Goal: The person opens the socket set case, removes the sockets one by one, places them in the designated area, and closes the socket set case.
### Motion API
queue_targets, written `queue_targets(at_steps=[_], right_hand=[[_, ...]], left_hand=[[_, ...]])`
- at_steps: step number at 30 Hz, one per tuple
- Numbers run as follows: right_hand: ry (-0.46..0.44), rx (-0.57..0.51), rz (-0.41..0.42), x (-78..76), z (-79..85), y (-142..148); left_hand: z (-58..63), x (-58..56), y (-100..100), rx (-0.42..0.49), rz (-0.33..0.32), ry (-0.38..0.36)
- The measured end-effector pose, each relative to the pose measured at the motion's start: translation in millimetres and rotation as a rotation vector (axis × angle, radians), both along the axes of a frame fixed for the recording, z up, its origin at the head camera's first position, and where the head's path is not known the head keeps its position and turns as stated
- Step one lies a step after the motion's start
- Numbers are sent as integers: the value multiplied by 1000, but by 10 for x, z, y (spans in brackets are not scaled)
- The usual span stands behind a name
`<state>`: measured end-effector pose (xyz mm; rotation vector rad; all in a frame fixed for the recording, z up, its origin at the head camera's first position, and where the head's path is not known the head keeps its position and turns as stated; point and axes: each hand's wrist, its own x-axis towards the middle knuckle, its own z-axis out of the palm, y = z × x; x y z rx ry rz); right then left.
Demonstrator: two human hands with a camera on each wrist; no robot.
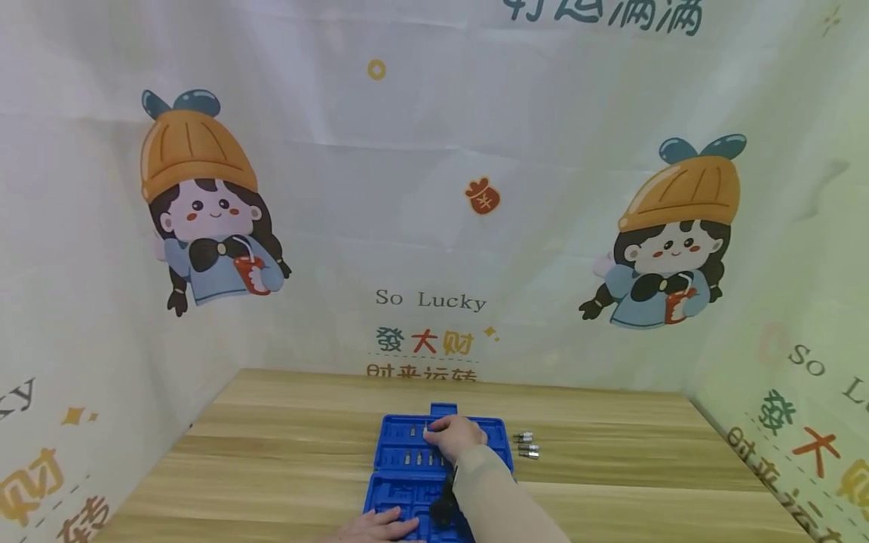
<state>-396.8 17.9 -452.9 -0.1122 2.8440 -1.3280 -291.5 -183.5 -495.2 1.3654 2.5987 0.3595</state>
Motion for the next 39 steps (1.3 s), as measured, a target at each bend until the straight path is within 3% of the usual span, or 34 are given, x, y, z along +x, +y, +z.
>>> queue_targets(at_steps=[4,8,12,14,16,20,25,31,36,39], right_hand=[[-26,41,-27,-14,7,-3],[-83,41,-30,-60,-5,4],[-125,51,-36,-134,-50,-2],[-143,54,-36,-164,-60,-11],[-151,59,-37,-169,-48,-21],[-187,49,-47,-170,-6,-47],[-198,59,-57,-181,6,-67],[-154,39,-50,-89,67,-65],[-142,4,-66,-82,42,-65],[-140,-18,-75,-124,-13,-70]], left_hand=[[-75,-32,-14,22,-3,7],[-34,2,12,40,15,22],[1,64,40,96,146,-83],[-11,85,45,123,172,-93],[-31,101,38,149,157,-61],[-69,117,14,174,73,74],[-45,146,8,205,105,33],[-54,142,16,176,73,97],[-46,154,26,215,147,10],[-42,147,32,205,146,8]])
